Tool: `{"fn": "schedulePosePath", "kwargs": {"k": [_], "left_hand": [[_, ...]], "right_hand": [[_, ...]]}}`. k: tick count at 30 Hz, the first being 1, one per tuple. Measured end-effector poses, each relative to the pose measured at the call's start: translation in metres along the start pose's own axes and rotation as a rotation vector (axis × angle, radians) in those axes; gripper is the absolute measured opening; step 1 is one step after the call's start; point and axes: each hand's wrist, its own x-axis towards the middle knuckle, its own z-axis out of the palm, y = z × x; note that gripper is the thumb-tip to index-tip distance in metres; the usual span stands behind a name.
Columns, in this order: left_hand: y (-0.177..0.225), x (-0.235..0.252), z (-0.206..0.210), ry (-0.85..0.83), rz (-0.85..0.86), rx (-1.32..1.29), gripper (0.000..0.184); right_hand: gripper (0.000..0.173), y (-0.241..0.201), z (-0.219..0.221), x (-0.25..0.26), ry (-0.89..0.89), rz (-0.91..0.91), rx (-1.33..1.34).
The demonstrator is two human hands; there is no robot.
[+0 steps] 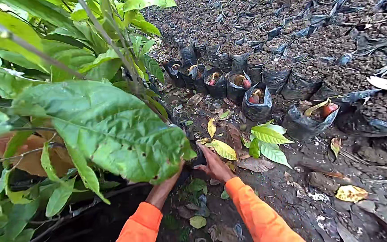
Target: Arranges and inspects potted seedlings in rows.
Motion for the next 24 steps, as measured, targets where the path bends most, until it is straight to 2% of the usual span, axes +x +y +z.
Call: {"fn": "schedulePosePath", "kwargs": {"k": [6, 11, 18, 22, 24], "left_hand": [[0.017, 0.019, -0.013, -0.266, -0.135, 0.03, 0.025], [0.013, 0.018, -0.015, -0.228, -0.067, -0.032, 0.022], [0.034, 0.034, -0.046, -0.156, -0.047, -0.072, 0.015], [-0.001, 0.019, -0.013, -0.201, -0.169, -0.141, 0.019], [-0.006, 0.014, -0.004, -0.157, -0.139, -0.147, 0.021]], "right_hand": [[0.092, 0.006, -0.002, 0.005, -0.034, 0.028, -0.026], [0.087, 0.0, -0.005, 0.001, -0.017, 0.037, -0.05], [0.079, -0.036, -0.02, -0.015, 0.166, -0.035, -0.155], [0.081, -0.003, 0.003, -0.008, 0.06, 0.049, -0.134], [0.081, 0.009, 0.007, -0.005, 0.067, 0.035, -0.107]]}}
